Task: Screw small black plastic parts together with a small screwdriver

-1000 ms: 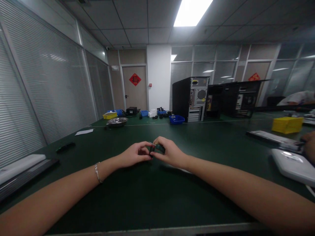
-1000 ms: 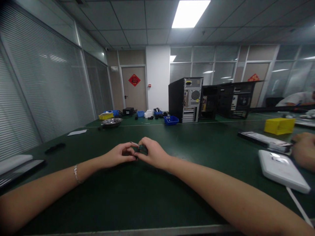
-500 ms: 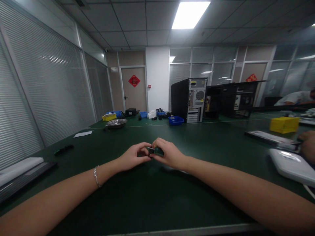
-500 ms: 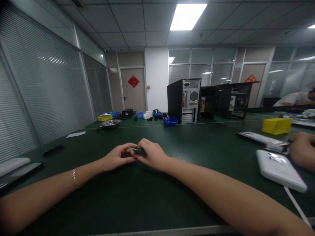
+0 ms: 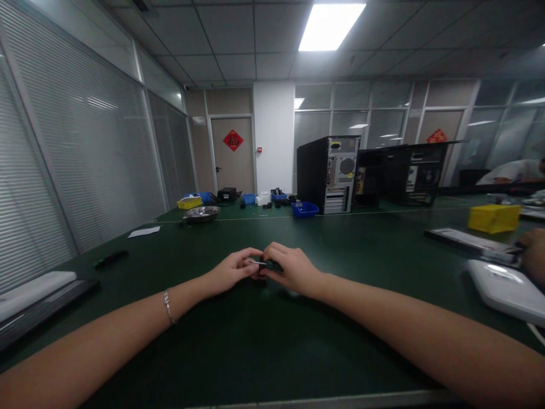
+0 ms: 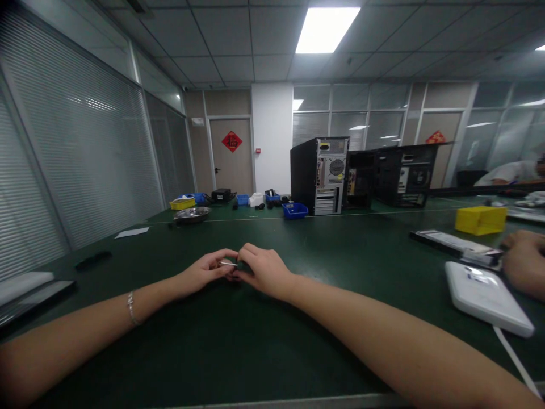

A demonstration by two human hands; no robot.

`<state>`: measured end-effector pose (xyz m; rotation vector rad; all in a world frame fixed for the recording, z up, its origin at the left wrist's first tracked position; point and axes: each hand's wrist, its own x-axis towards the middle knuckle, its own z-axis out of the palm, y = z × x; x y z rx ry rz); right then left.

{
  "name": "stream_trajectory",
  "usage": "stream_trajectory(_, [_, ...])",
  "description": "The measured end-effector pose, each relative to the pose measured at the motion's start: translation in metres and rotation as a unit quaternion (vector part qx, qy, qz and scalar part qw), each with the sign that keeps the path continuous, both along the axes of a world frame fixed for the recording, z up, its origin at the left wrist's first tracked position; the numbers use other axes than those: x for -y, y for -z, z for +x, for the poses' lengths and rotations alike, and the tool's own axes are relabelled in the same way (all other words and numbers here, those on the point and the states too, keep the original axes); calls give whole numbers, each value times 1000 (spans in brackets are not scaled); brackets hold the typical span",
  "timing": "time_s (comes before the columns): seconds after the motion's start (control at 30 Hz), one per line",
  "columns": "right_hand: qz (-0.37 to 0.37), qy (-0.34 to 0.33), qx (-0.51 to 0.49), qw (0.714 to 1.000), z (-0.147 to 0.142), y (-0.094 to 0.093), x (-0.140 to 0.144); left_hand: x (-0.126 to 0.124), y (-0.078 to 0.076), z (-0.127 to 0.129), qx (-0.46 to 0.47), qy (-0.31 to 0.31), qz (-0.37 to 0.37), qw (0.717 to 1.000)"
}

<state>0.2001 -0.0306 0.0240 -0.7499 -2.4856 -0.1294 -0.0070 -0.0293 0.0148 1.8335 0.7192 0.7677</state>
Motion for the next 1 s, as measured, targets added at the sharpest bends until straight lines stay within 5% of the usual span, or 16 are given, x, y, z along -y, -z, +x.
stream_trajectory(0.27, [-20, -19, -15, 1000, -6, 4, 3, 4, -1, 8, 10, -78, -52, 996])
stream_trajectory(0.57, [-90, -22, -147, 985, -3, 9, -9, -26, 8, -13, 91, -136, -2, 987])
stream_trajectory(0.8, [-245, 28, -104, 964, 1, 13, -25, -37, 11, -25, 18, -150, 37, 988])
stream_trajectory(1.0, [-255, -10, -84, 963, 0, 13, -22, -31, 8, -22, -64, -110, 97, 987])
